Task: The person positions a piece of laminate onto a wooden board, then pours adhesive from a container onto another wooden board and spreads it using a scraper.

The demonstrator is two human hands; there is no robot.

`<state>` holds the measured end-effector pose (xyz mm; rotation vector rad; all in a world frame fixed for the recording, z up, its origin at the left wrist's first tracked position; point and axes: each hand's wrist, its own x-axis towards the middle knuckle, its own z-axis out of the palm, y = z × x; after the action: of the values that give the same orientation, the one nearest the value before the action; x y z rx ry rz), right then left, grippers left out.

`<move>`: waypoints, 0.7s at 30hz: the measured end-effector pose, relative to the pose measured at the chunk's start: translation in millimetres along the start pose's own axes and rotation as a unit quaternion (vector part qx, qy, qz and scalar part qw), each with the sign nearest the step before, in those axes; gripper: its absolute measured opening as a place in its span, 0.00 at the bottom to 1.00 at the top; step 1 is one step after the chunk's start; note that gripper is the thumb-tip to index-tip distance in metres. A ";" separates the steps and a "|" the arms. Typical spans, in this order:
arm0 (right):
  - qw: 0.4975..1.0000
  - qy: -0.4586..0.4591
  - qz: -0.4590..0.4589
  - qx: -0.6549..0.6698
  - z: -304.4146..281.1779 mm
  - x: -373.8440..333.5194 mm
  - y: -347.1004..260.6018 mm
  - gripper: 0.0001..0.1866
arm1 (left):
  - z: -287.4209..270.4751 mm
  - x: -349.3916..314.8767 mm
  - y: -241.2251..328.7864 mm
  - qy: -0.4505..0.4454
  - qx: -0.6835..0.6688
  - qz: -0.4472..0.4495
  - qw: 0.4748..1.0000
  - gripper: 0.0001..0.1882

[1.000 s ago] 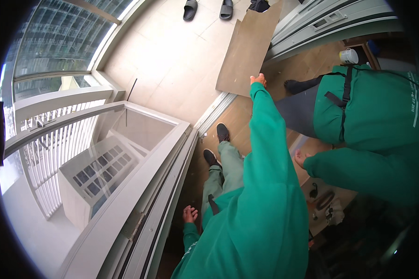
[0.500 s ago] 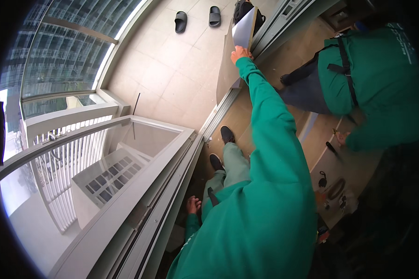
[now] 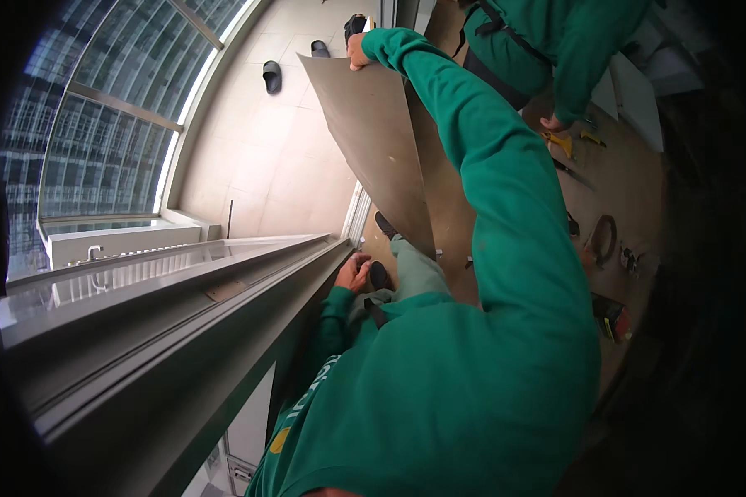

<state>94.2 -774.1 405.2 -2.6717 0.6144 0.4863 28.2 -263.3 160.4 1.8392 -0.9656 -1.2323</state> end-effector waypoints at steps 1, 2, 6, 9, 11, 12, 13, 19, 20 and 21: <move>1.000 -0.004 -0.026 0.006 0.4 -23.8 -20.6 0.17 | -2.5 7.4 -3.0 -0.019 0.013 0.026 0.999 0.15; 1.000 -0.013 -0.028 -0.006 4.1 -48.2 -27.7 0.17 | -2.9 14.3 14.3 -0.036 0.035 0.043 0.998 0.15; 0.999 -0.011 -0.031 -0.011 21.6 -149.2 -50.9 0.15 | 0.1 27.7 100.9 0.006 0.010 0.195 0.981 0.17; 0.999 -0.022 -0.021 0.025 29.0 -220.7 -87.9 0.13 | -14.5 27.0 178.4 0.133 0.073 0.307 0.940 0.21; 0.998 -0.045 -0.040 -0.002 15.5 -257.2 -108.7 0.13 | -40.3 23.0 238.7 0.216 0.140 0.431 0.865 0.28; 0.997 -0.026 -0.032 0.063 29.6 -281.5 -96.3 0.13 | -33.3 12.5 272.4 0.215 0.143 0.476 0.841 0.31; 0.997 -0.044 -0.033 0.057 23.0 -300.2 -110.5 0.14 | -40.8 0.6 296.9 0.216 0.153 0.486 0.833 0.34; 0.998 -0.042 -0.009 -0.052 -4.1 -412.1 -193.3 0.16 | -75.6 -29.5 378.1 -0.054 0.250 0.517 0.817 0.29; 0.997 -0.041 -0.005 -0.068 -5.4 -437.6 -192.9 0.16 | -60.4 -42.0 389.5 -0.090 0.222 0.530 0.814 0.24; 0.996 -0.033 -0.013 -0.087 -7.7 -450.7 -198.7 0.17 | -60.4 -50.0 396.9 -0.132 0.250 0.500 0.819 0.21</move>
<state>-191.8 -452.6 644.9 -2.8097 0.5402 0.6459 -4.7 -396.6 541.0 1.1190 -2.1947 -0.5653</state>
